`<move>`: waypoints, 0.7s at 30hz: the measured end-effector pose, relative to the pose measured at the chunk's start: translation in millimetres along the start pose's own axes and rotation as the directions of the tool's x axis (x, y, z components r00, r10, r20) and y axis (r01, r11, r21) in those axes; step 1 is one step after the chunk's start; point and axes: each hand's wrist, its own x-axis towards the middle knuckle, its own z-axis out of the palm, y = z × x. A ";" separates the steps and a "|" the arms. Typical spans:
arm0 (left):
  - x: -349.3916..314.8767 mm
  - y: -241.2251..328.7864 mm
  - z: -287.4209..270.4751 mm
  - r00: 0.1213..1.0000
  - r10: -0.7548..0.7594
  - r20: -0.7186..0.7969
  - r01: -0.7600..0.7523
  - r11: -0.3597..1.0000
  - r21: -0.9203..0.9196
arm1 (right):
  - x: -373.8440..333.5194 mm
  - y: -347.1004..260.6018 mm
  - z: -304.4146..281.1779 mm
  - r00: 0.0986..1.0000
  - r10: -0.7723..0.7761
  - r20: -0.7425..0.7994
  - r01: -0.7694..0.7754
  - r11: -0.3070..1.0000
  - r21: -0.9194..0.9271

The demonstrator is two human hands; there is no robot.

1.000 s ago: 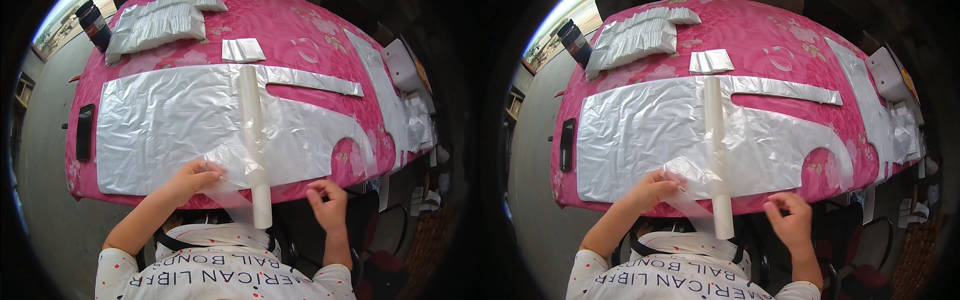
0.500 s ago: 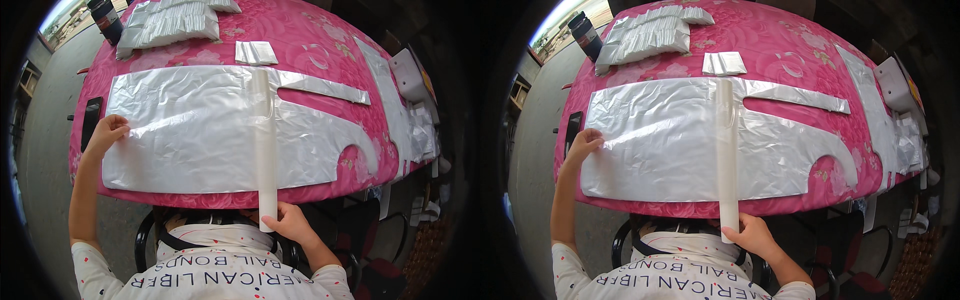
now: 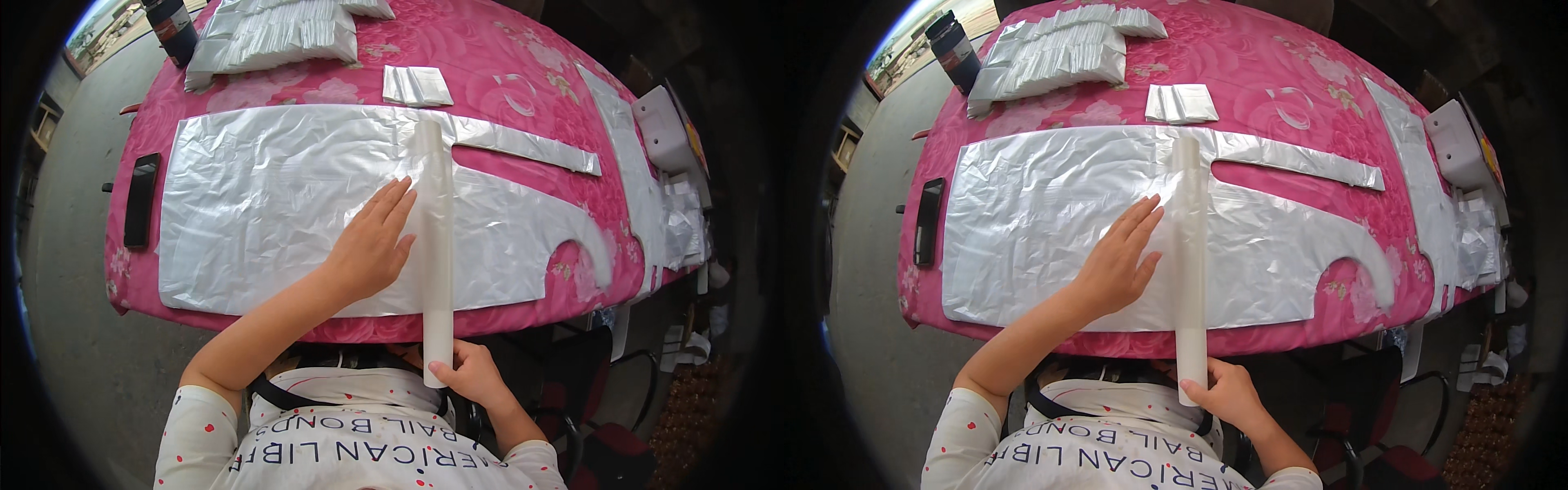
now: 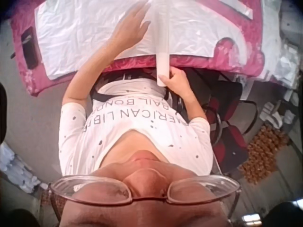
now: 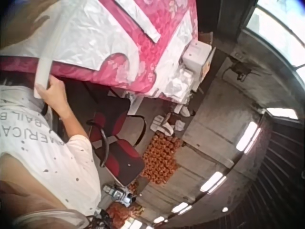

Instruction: The person unrolls a roll of clear plastic sheeting on a pink table, tears off rectangular pieces by hand, and stacks them. The person repeats this process multiple times, creating a growing pile of cut plastic sheets.

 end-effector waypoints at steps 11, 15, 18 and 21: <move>-13.2 13.9 46.4 0.990 -0.084 0.111 0.059 0.975 0.213 | -3.4 -3.1 -0.8 1.000 0.011 -0.024 -0.012 0.999 -0.043; -17.8 12.6 49.3 0.986 -0.113 0.120 0.064 0.932 0.358 | 4.2 -18.1 -20.1 0.999 -0.008 0.041 0.021 0.937 -0.349; -14.8 10.7 48.7 0.984 -0.100 0.147 0.038 0.927 0.373 | 27.5 -50.6 -35.9 0.974 -0.210 -0.086 0.169 0.924 -0.342; -14.4 8.7 45.6 0.983 -0.084 0.163 0.019 0.931 0.365 | 79.1 -78.2 -54.0 0.947 -0.284 -0.150 0.227 0.922 -0.314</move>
